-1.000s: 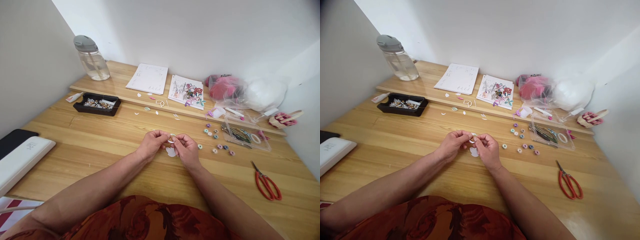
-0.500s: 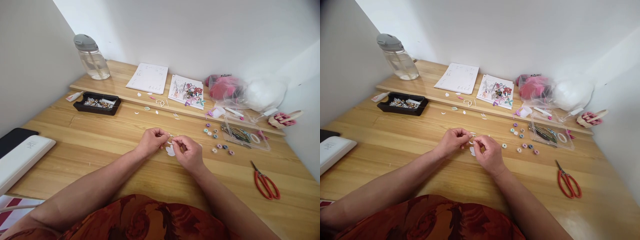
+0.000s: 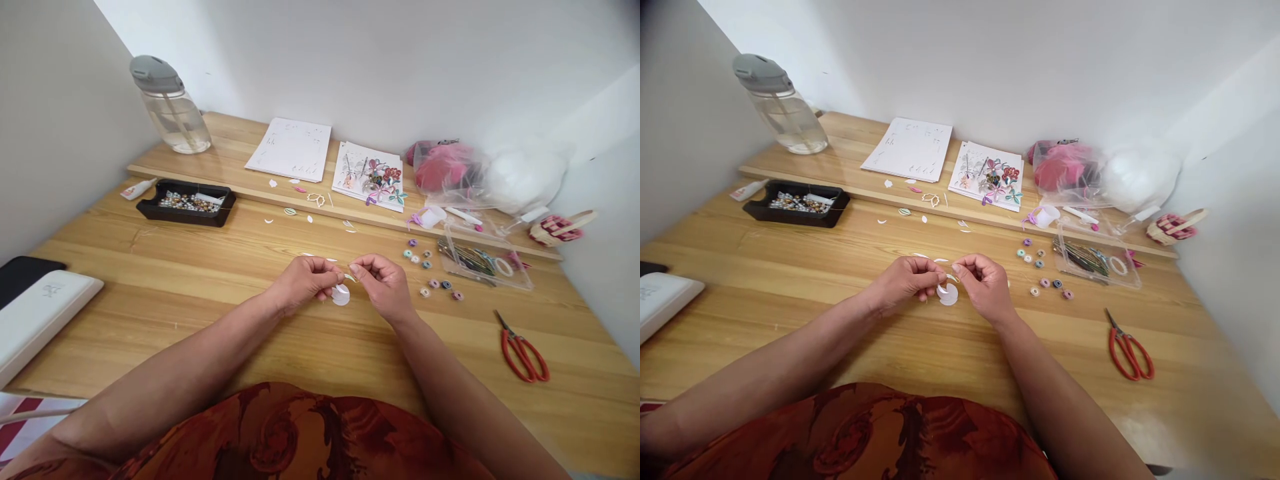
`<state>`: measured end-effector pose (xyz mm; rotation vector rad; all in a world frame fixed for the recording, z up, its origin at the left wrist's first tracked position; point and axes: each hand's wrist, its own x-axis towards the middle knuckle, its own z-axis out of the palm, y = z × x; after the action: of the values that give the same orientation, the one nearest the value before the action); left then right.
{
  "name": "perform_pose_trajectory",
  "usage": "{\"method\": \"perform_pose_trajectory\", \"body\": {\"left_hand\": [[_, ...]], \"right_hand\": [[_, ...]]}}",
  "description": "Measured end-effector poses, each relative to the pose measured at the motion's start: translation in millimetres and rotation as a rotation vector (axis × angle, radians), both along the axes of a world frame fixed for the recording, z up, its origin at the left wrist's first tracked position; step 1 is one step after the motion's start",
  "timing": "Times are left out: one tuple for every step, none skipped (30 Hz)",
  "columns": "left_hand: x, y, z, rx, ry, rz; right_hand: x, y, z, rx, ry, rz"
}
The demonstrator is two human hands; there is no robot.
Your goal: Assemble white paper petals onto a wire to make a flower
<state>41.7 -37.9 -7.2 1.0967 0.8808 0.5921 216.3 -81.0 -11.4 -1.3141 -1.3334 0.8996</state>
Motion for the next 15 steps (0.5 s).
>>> {"method": "perform_pose_trajectory", "body": {"left_hand": [[0.1, -0.1, 0.0, -0.01, -0.003, -0.004], [0.2, -0.2, 0.2, -0.017, -0.003, -0.006], [0.5, -0.3, 0.5, -0.022, -0.002, -0.005], [0.9, -0.5, 1.0, -0.026, -0.001, -0.002], [1.4, -0.7, 1.6, -0.028, 0.001, 0.001], [1.8, -1.0, 2.4, -0.028, 0.003, 0.005], [2.1, -1.3, 3.2, -0.027, 0.004, 0.008], [2.4, -1.5, 4.0, -0.025, 0.005, 0.008], [2.5, -1.7, 4.7, -0.022, 0.003, 0.007], [2.5, -1.9, 5.2, -0.02, -0.002, 0.006], [2.4, -1.9, 5.5, -0.02, -0.01, 0.004], [2.3, -1.9, 5.5, -0.025, -0.022, 0.004], [2.2, -1.9, 5.3, -0.035, -0.036, 0.009], [2.0, -1.8, 5.1, -0.049, -0.051, 0.022], [2.0, -1.8, 4.8, -0.065, -0.068, 0.041]], "right_hand": [[-0.2, 0.2, -1.3, -0.008, 0.008, 0.0], [-0.7, 0.1, -2.2, -0.016, 0.016, -0.003], [-1.2, -0.2, -2.8, -0.022, 0.02, -0.009], [-1.8, -0.5, -3.1, -0.021, 0.021, -0.014], [-2.4, -0.8, -3.1, -0.013, 0.018, -0.018], [-2.8, -1.0, -3.0, 0.004, 0.013, -0.02], [-3.2, -1.0, -2.9, 0.021, 0.006, -0.02], [-3.4, -0.8, -3.0, 0.036, 0.0, -0.018], [-3.5, -0.5, -3.2, 0.044, -0.004, -0.015], [-3.5, -0.2, -3.7, 0.046, -0.004, -0.013], [-3.5, 0.2, -4.5, 0.042, -0.002, -0.013], [-3.5, 0.5, -5.4, 0.036, 0.002, -0.014], [-3.6, 0.6, -6.5, 0.028, 0.008, -0.016], [-3.8, 0.6, -7.7, 0.019, 0.02, -0.017], [-4.3, 0.3, -8.8, 0.007, 0.034, -0.013]]}}
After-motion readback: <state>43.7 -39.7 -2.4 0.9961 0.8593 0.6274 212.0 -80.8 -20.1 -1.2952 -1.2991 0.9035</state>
